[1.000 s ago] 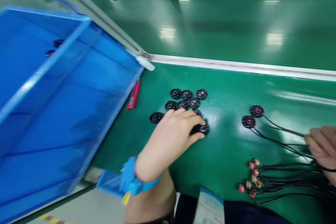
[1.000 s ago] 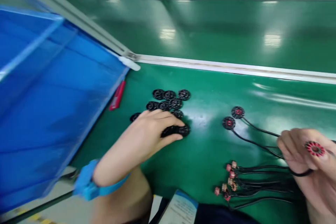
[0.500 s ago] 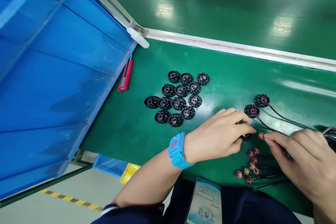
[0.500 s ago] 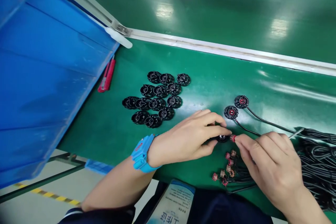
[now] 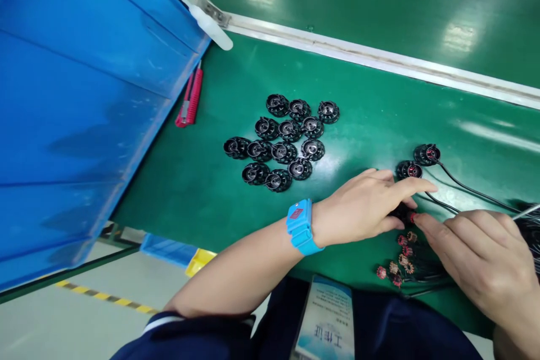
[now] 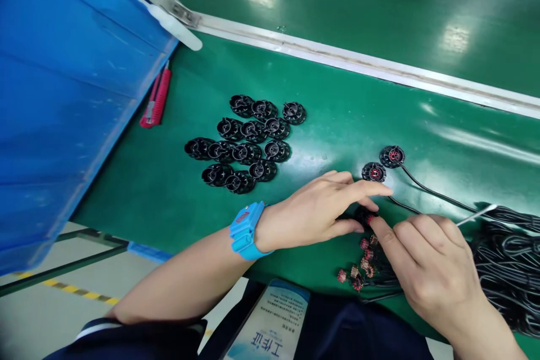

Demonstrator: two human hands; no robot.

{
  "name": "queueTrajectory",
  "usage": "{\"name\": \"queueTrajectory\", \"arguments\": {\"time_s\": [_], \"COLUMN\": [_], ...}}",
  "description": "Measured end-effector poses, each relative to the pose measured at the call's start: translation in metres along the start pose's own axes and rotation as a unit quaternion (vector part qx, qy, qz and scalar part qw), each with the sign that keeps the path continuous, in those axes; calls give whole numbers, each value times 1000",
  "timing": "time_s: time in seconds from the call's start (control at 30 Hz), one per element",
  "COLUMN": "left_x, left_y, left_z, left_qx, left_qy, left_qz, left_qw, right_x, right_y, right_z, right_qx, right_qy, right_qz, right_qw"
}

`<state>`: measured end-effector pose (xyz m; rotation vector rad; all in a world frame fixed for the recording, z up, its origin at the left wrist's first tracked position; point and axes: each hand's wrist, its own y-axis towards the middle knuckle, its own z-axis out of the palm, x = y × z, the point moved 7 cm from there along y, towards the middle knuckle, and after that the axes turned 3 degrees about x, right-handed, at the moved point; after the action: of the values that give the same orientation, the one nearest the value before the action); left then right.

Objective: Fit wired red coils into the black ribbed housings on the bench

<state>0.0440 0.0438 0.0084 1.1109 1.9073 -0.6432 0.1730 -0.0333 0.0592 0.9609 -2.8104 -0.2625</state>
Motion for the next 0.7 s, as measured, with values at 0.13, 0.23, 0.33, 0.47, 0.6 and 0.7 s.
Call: {"name": "queueTrajectory", "arguments": {"time_s": [0.13,0.23,0.33,0.47,0.6,0.7], "left_x": [2,2,2,2,2,1], "left_y": [2,3,4,6,8,8], "left_z": [4,4,6,9,12,12], "left_qx": [9,2,4,12,12,12], "left_qy": [-19,-23,-17,0,1,-3], "left_qz": [4,12,17,15,19,25], "left_qw": [1000,1000,1000,1000,1000,1000], "right_x": [2,4,6,7,6,6], "right_y": [-3,-4,-2,0,2,8], "right_z": [-4,-4,-5,-6,-4,-3], "right_qx": [20,38,50,61,81,104], "right_qy": [-22,-36,-44,-53,-68,-71], "right_qz": [-17,-29,-30,-26,-31,-33], "right_qw": [999,998,997,996,994,992]}}
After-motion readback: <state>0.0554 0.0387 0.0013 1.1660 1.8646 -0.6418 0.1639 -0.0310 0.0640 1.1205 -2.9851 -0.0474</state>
